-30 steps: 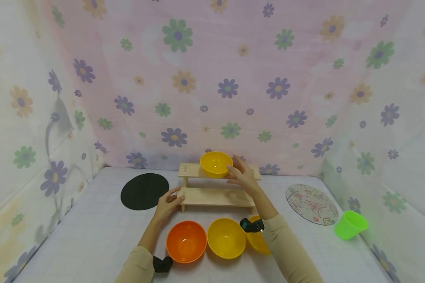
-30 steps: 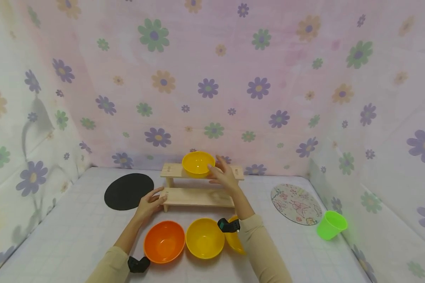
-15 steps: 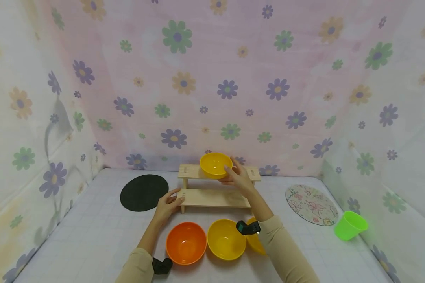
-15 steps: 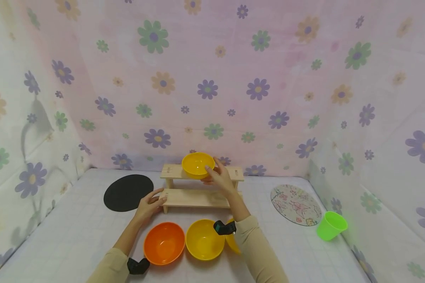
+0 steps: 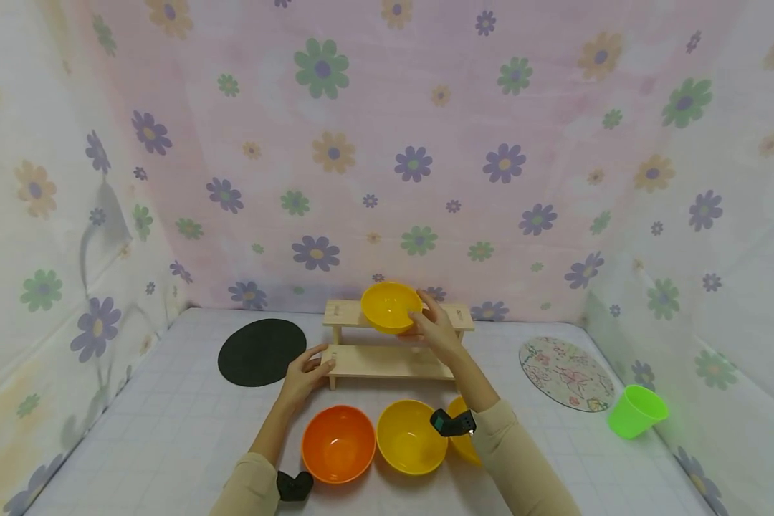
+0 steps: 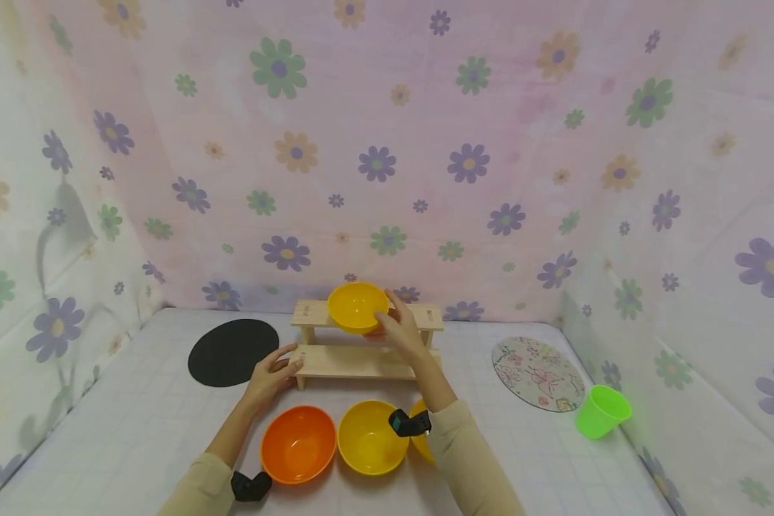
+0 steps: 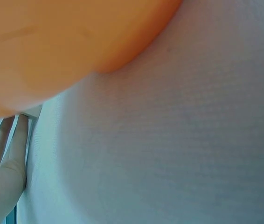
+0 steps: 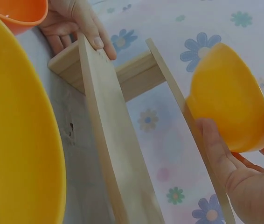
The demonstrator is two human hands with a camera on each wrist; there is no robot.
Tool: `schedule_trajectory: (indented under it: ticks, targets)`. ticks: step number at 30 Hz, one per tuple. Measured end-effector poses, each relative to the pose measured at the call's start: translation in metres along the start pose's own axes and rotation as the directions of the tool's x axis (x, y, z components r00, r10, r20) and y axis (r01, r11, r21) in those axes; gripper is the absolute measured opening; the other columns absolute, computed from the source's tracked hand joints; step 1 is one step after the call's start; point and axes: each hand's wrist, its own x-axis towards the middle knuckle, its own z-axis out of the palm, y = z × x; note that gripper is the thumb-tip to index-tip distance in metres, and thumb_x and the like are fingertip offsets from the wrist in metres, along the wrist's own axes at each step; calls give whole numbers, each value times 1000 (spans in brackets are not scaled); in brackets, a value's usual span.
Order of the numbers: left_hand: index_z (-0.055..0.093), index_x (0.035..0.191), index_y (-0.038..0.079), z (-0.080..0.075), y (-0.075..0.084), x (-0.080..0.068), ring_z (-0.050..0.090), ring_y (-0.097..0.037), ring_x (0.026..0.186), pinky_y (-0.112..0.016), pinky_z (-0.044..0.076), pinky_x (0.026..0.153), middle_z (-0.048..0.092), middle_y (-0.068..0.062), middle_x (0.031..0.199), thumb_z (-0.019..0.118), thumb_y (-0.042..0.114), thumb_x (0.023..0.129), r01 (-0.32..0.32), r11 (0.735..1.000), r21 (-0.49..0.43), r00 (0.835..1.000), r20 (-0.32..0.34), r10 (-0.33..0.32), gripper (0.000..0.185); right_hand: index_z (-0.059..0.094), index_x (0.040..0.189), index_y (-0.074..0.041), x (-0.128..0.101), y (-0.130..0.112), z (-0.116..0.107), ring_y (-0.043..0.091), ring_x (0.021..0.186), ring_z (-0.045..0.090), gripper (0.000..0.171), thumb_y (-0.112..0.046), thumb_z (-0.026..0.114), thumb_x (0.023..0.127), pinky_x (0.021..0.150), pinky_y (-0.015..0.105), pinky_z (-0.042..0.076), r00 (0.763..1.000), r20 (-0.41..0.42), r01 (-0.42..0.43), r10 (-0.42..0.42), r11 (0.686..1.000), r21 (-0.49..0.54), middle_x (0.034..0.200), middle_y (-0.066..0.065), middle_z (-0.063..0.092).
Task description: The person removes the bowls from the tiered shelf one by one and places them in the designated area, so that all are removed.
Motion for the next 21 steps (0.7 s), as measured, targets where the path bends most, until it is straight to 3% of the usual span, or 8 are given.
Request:
schedule_trajectory:
  ticks: [5, 11, 21]
  targets:
    - [44, 137, -2, 0, -2, 1, 63, -18, 90, -35, 54, 78, 54, -32, 124, 63, 2, 89, 1, 1000, -6, 1000, 1, -1, 52, 14, 151, -10, -10, 1, -7, 26, 84, 68, 60, -7, 42, 99, 90, 62, 39, 1000, 24, 19, -19, 1000, 12, 135, 33, 39]
    - [45, 136, -3, -1, -1, 0, 63, -20, 93, -39, 53, 82, 54, -31, 123, 63, 4, 89, -9, 1000, 29, 1000, 4, 9, 52, 21, 151, -15, -23, 1, -16, 25, 83, 68, 58, -10, 45, 98, 89, 61, 42, 1000, -14, 1, -2, 999, -47, 134, 29, 42]
    - [45, 137, -2, -1, -3, 1, 63, -18, 92, -39, 54, 81, 55, -30, 123, 64, 4, 89, -17, 1000, 26, 1000, -1, 17, 52, 15, 152, -12, -42, 1, -34, 25, 84, 68, 59, -10, 43, 99, 86, 55, 46, 1000, 7, 3, -3, 995, -97, 139, 31, 36]
